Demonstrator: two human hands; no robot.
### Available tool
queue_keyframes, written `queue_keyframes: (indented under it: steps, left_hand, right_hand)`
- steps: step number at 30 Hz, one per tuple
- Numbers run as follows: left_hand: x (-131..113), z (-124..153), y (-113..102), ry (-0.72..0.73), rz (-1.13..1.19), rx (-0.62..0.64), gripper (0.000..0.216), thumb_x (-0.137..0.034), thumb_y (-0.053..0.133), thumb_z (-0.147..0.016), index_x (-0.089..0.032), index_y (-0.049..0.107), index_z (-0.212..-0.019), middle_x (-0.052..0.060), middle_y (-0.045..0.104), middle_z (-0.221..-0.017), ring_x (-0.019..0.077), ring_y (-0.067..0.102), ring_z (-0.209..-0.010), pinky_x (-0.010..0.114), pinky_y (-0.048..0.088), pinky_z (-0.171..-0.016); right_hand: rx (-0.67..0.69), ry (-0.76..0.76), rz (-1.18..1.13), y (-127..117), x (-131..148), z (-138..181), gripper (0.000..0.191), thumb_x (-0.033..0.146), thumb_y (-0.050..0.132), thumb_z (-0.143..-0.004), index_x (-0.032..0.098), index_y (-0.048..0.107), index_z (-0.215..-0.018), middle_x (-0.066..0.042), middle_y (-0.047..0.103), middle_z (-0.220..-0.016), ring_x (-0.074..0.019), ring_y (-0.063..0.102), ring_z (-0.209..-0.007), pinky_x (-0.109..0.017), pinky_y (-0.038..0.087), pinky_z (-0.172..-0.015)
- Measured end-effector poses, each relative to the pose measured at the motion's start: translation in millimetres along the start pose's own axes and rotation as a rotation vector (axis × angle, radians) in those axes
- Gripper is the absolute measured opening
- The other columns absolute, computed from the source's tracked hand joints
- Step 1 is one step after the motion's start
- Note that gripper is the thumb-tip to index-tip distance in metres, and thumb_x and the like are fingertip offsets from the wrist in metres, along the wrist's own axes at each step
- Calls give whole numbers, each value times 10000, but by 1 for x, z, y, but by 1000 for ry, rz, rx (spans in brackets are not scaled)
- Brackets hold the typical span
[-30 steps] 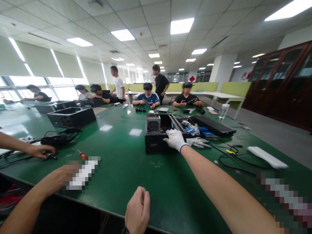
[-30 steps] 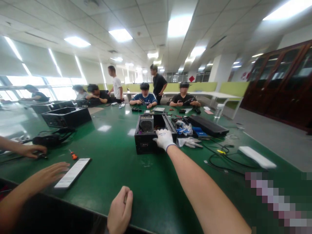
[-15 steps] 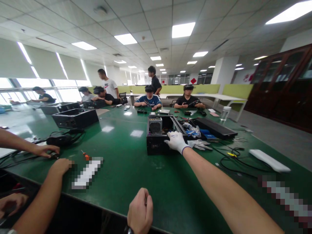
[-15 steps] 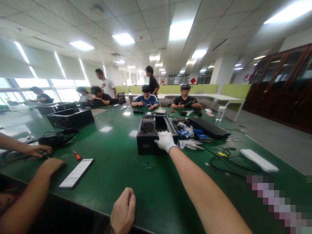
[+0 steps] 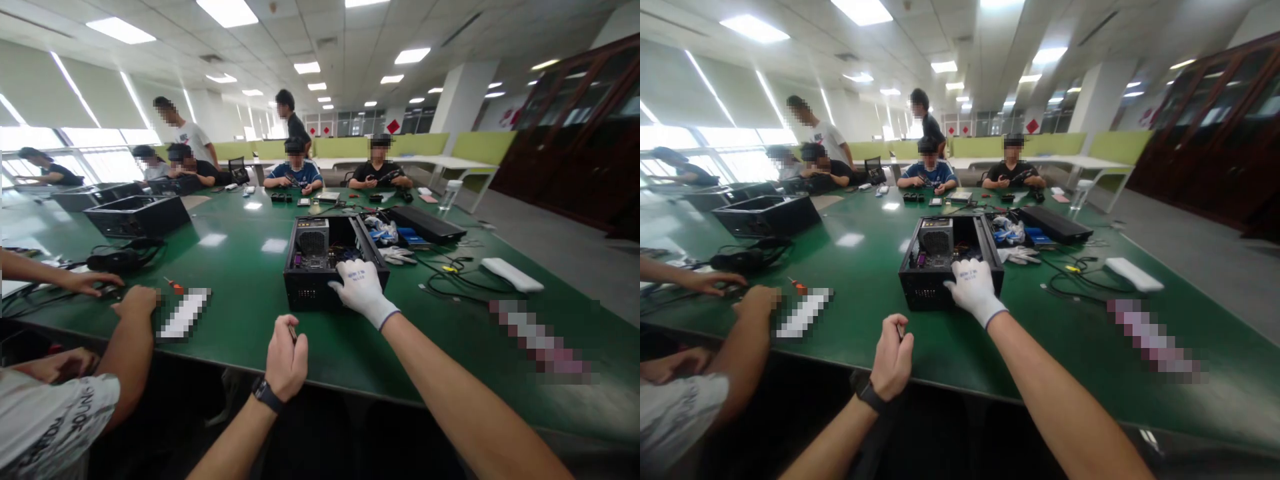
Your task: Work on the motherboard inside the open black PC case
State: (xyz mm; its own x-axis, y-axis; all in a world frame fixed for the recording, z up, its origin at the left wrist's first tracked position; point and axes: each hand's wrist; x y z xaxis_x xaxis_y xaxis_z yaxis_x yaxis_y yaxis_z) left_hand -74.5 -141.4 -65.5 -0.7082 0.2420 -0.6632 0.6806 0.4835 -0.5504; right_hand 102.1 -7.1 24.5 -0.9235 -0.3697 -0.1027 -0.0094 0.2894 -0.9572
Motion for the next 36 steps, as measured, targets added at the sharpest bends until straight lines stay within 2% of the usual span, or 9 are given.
queue_keyframes:
  steps: [4, 6, 9, 14, 17, 23, 25, 31, 36]
  left_hand:
    - [-56, -41, -30, 108, 63, -72, 271, -243, 399, -944, -145, 424, -1196, 90, 530, -1031, 187, 551, -928, 348, 464, -875]
    - [-76, -64, -40, 190, 14, -65, 283, -245, 430, -939, -131, 458, -1197, 117, 531, -1085, 199, 538, -995, 361, 449, -932]
    - [-89, -96, -40, 277, -119, 118, 307, -230, 484, -917, -123, 529, -1201, 123, 571, -1070, 218, 538, -1041, 372, 441, -973]
    - [-82, -127, -12, 250, -423, 538, 383, -291, 650, -826, -168, 646, -1188, 118, 639, -1070, 245, 600, -1029, 369, 468, -958]
    - [-78, -135, 7, 274, -598, 749, 361, -290, 721, -742, -182, 716, -1086, 120, 688, -1008, 275, 624, -1037, 369, 490, -932]
    - [-84, -144, 37, 258, -877, 998, 369, -298, 824, -608, -144, 762, -937, 164, 732, -987, 291, 684, -912, 356, 553, -801]
    - [-83, -147, 46, 239, -921, 1047, 408, -283, 849, -572, -134, 766, -942, 178, 732, -1014, 295, 689, -920, 351, 559, -802]
    - [-61, -150, 63, 160, -928, 1058, 612, -253, 898, -488, -142, 749, -1071, 196, 717, -1109, 319, 687, -988, 352, 557, -835]
    - [-52, -150, 69, 173, -951, 1118, 670, -346, 903, -499, -140, 736, -1114, 186, 717, -1126, 315, 681, -1023, 332, 549, -863]
  right_hand:
    - [-31, -20, -11, -12, 7, 52, 383, 516, 513, -912, 192, 592, -1101, -114, 633, -1037, -267, 537, -985, -391, 321, -807]
    - [-41, -25, -14, -18, 11, 76, 353, 506, 523, -908, 196, 593, -1062, -105, 630, -1001, -264, 528, -946, -384, 291, -776]
    - [-47, -37, -21, -27, 16, 108, 330, 498, 554, -893, 208, 591, -1046, -91, 622, -980, -262, 516, -916, -379, 263, -751]
    - [-53, -41, -48, -37, 23, 149, 295, 479, 623, -852, 221, 598, -993, -68, 612, -918, -254, 503, -870, -377, 243, -734]
    - [-41, -44, -82, -42, 26, 169, 277, 470, 634, -846, 226, 606, -974, -61, 609, -889, -249, 498, -848, -375, 234, -723]
    - [-35, -48, -124, -47, 29, 188, 260, 460, 657, -832, 235, 615, -954, -56, 607, -846, -242, 491, -816, -372, 221, -708]
    - [-42, -49, -128, -47, 29, 188, 260, 461, 661, -828, 238, 617, -953, -55, 606, -839, -244, 492, -810, -375, 219, -705]
    - [-54, -48, -130, -48, 30, 186, 259, 459, 685, -807, 241, 614, -929, -47, 603, -816, -241, 492, -786, -380, 219, -700]
    - [-36, -45, -142, -48, 30, 186, 270, 451, 693, -801, 240, 623, -954, -47, 613, -838, -239, 491, -805, -378, 214, -700]
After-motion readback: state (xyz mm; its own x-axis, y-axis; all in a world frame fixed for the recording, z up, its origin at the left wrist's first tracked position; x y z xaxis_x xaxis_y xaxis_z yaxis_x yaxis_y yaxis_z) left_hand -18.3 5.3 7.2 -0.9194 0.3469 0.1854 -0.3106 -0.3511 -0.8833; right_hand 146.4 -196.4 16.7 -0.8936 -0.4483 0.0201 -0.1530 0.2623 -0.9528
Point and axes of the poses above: each hand's wrist, its own z-axis away from the middle knuckle, its own y-axis out of the palm, x = y × z
